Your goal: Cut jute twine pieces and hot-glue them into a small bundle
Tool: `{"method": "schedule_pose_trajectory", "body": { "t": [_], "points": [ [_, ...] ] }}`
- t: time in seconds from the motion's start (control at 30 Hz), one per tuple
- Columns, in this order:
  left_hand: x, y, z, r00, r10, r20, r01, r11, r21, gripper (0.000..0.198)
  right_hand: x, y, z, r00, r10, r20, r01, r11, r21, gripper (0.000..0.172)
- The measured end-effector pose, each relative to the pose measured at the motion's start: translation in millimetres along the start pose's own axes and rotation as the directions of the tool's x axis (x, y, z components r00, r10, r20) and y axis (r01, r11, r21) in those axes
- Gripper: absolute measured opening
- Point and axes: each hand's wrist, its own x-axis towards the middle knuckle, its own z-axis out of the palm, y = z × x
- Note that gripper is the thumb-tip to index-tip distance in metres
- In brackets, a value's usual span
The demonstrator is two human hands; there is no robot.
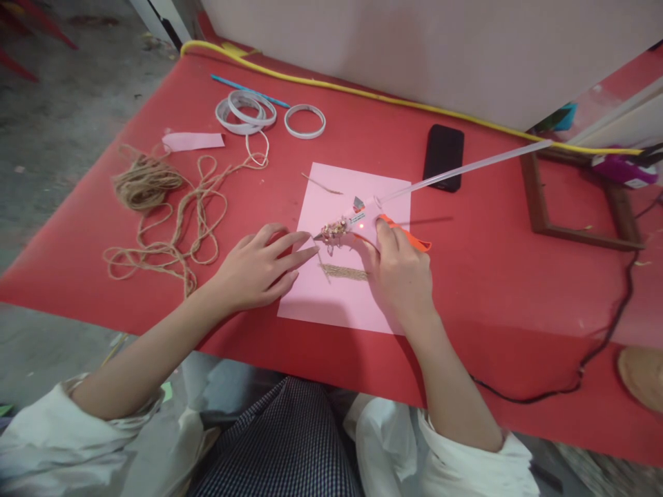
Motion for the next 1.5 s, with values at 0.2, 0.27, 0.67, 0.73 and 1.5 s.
{"method": "schedule_pose_trajectory", "body": {
  "t": [0.2, 0.27, 0.67, 0.73, 1.5],
  "points": [
    [-0.2, -0.5, 0.6, 1.000, 0.004, -0.002, -0.004, 1.000, 0.009, 0.047, -0.8, -0.5, -4.4, 1.000, 0.016, 0.009, -0.016, 1.000, -0.003, 0.050],
    [-0.3, -0.8, 0.8, 1.000, 0.004, -0.001, -0.004, 1.000, 0.005, 0.048, -0.7, -0.1, -4.0, 1.000, 0.014, 0.019, -0.014, 1.000, -0.005, 0.049],
    [-0.4, -0.7, -0.4, 1.000, 0.007, -0.011, -0.007, 1.000, -0.023, 0.048, -0.1, 3.2, 3.4, 1.000, -0.024, 0.008, 0.024, 1.000, 0.002, 0.052],
    [-0.7, -0.7, -0.2, 1.000, 0.007, -0.012, -0.007, 1.000, -0.024, 0.049, -0.1, 2.7, 2.4, 1.000, -0.020, 0.015, 0.020, 1.000, 0.010, 0.053],
    [-0.6, -1.4, 0.5, 1.000, 0.008, -0.013, -0.008, 1.000, -0.026, 0.048, -0.4, 3.4, 2.6, 1.000, -0.011, 0.005, 0.011, 1.000, 0.010, 0.051]
  ]
}}
